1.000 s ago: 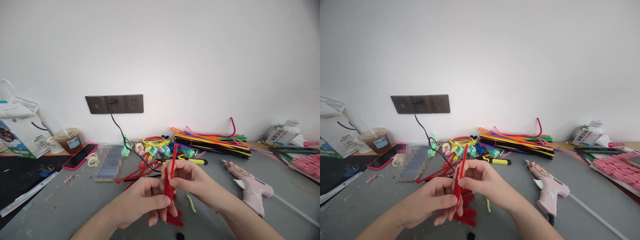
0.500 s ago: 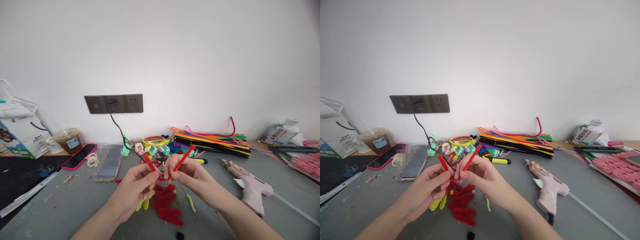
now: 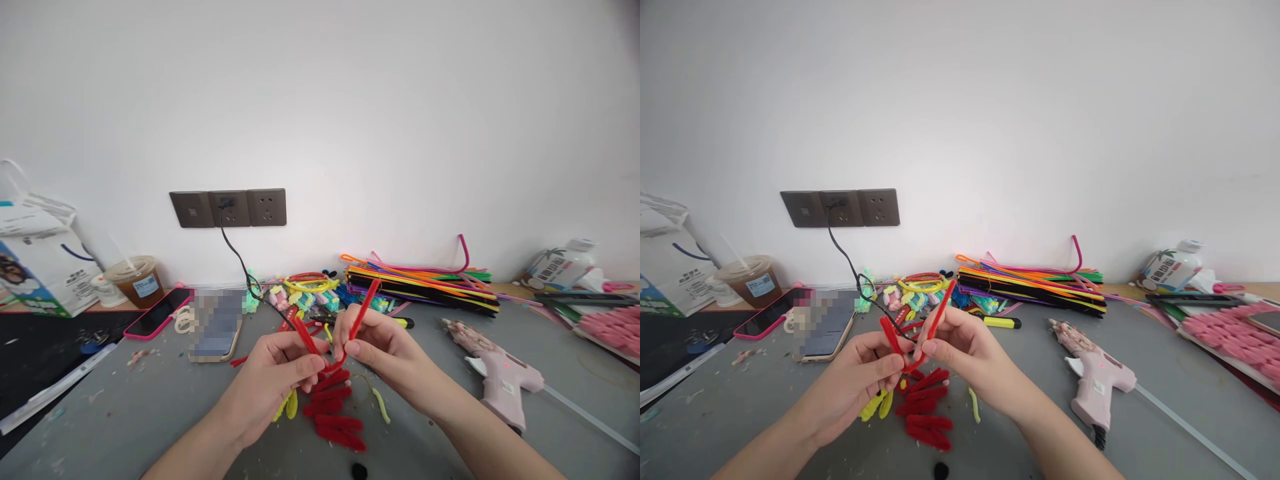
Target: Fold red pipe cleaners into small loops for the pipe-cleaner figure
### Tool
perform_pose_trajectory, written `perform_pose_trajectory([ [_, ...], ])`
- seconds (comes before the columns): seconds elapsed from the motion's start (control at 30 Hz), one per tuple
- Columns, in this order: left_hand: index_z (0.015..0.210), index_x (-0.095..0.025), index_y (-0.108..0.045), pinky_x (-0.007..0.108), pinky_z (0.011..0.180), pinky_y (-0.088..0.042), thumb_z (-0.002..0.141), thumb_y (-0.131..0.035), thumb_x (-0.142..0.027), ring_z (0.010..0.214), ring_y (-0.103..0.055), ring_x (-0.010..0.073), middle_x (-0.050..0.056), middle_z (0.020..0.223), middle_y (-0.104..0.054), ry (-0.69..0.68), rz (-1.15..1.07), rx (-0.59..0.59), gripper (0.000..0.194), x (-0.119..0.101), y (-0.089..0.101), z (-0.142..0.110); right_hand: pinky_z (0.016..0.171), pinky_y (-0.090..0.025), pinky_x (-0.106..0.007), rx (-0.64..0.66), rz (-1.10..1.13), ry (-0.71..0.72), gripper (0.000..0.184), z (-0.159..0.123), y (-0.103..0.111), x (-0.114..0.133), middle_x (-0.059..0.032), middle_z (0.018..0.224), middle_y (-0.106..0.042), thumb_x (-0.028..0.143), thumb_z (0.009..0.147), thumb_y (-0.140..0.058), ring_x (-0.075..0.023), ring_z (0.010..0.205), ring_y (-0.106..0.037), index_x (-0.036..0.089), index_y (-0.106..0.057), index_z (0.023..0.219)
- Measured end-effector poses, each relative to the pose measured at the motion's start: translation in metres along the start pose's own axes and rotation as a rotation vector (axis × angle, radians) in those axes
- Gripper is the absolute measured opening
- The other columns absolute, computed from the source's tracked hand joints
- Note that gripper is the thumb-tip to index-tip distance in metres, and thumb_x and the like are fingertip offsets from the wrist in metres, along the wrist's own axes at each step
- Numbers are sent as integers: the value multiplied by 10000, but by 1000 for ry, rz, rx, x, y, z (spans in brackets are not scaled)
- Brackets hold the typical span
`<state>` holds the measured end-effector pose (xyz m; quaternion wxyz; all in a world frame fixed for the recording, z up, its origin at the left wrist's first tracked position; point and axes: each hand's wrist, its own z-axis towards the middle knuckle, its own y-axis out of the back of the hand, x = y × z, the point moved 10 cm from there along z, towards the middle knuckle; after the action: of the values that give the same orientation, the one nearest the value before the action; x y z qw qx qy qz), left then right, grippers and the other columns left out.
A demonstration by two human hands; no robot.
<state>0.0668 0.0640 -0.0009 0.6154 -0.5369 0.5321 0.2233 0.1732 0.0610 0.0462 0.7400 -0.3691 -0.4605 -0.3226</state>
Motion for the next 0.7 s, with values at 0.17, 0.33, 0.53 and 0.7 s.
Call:
perform_pose_trajectory([
  [0.17,791,-182,-813,148,524,-437,591,-942,-324,585,-558,67,29,679,-707,-8,-48,-60,276,2,8,1,731,-492,-194,-6,15,-15,114,-1,1,0,2,809,-657,284,916,-714,-96,766,-609,182,-677,879],
  [0.33,749,-185,-806,155,535,-438,577,-949,-320,589,-560,69,29,679,-712,37,-51,-9,261,6,2,1,693,-491,-213,10,13,-15,123,-1,-1,-1,-4,790,-661,282,922,-702,-103,716,-612,177,-662,872],
  [0.53,716,-144,-781,163,541,-422,622,-923,-315,596,-544,66,26,700,-699,35,112,106,241,4,-7,-1,692,-471,-239,37,-16,-26,145,-1,-6,-1,-9,780,-637,285,912,-707,-121,722,-590,169,-644,852],
  [0.7,938,-138,-699,180,541,-400,613,-929,-258,565,-538,75,1,664,-675,129,143,222,416,17,-15,-5,741,-471,-254,78,-32,-91,171,-3,-13,-5,-21,893,-600,315,886,-728,-137,804,-574,166,-650,858],
])
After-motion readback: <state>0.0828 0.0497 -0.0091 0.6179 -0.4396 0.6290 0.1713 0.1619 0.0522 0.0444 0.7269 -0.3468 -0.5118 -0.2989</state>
